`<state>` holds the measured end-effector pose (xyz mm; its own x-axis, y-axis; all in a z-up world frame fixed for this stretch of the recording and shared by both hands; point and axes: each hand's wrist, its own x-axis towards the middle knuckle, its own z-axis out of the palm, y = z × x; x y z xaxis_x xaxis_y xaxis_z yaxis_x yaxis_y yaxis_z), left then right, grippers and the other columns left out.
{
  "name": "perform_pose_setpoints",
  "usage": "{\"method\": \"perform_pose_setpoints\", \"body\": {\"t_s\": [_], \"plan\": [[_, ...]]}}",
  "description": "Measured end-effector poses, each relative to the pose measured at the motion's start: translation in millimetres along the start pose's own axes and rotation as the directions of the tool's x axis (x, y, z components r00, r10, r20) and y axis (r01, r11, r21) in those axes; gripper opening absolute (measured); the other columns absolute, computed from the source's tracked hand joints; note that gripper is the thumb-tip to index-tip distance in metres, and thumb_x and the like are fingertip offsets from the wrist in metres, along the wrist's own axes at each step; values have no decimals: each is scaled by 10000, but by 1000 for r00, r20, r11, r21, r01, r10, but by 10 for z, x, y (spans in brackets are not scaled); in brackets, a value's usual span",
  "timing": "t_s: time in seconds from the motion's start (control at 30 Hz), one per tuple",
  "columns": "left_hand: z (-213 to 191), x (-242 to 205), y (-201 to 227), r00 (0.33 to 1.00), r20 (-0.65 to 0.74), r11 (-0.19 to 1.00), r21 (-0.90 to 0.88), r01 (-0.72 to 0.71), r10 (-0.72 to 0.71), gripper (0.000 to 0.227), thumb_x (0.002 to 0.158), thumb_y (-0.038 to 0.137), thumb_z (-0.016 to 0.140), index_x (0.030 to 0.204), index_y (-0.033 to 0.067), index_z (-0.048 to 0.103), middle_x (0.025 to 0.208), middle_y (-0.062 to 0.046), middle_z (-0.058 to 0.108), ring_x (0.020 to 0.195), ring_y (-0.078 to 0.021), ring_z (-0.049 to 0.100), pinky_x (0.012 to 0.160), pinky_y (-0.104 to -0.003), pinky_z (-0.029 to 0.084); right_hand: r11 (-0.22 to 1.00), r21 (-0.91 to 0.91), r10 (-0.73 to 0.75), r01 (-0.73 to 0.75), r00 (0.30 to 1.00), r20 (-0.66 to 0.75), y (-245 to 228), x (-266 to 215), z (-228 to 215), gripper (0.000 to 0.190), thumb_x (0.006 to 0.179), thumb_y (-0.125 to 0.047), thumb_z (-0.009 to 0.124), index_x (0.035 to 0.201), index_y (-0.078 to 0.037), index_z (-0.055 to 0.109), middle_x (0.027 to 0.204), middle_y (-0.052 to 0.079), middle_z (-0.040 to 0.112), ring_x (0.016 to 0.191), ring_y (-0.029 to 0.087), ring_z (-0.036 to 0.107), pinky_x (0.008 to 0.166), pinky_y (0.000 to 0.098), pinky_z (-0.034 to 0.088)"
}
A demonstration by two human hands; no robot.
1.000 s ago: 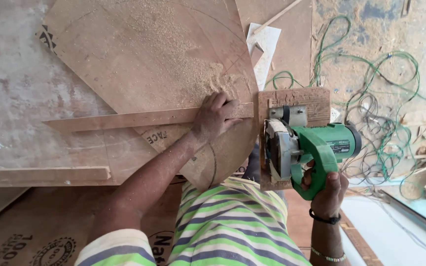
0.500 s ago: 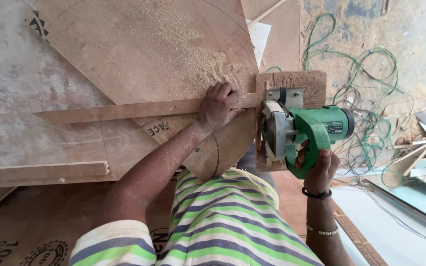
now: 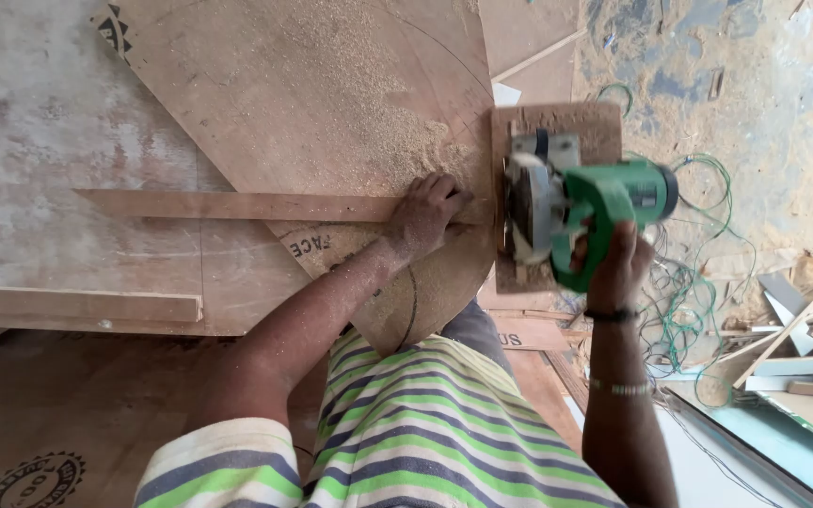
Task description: Measure, mark, and cut curved shapes from a plywood sheet using a circular saw and hand tools.
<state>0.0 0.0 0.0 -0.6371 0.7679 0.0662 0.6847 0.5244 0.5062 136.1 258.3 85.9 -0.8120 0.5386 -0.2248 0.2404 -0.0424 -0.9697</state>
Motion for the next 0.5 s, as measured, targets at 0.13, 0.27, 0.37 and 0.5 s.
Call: {"method": "perform_pose_setpoints", "body": {"t_s": [0.13, 0.27, 0.37, 0.5], "plan": [[-150, 68, 82, 1000, -19, 993, -120, 1, -4, 518, 775, 361, 870, 1169, 87, 675, 1065, -135, 563, 1064, -302, 553, 937, -488, 471, 1000, -12, -3, 4, 999, 44, -125, 288, 83, 704, 1060, -656, 504, 1092, 28, 669, 714, 60, 613, 578, 144, 582, 520, 282, 487], [310, 144, -206, 996, -42, 997, -35, 74, -76, 355, 860, 257, 820, 1176, 145, 705, 1094, -87, 579, 1066, -235, 571, 960, -426, 498, 997, -45, -67, 70, 996, 60, -108, 43, -34, 703, 1066, -646, 502, 1109, 39, 654, 708, 66, 602, 580, 148, 582, 509, 292, 479], [214, 227, -180, 980, -97, 985, -47, 168, -172, 366, 847, 260, 818, 1176, 141, 710, 1118, -55, 594, 1061, -192, 584, 981, -386, 515, 1000, -20, 24, -22, 997, 77, -29, -219, -231, 682, 1071, -627, 495, 1136, 34, 647, 727, 66, 613, 580, 144, 574, 518, 288, 482], [135, 240, -199, 977, -117, 980, -113, 166, -179, 557, 782, 430, 884, 1150, 58, 694, 1094, -90, 590, 1036, -223, 581, 976, -413, 504, 999, -34, 15, -13, 999, 52, -6, -500, -299, 698, 1066, -643, 479, 1109, 34, 643, 699, 75, 606, 550, 152, 566, 488, 293, 474]]}}
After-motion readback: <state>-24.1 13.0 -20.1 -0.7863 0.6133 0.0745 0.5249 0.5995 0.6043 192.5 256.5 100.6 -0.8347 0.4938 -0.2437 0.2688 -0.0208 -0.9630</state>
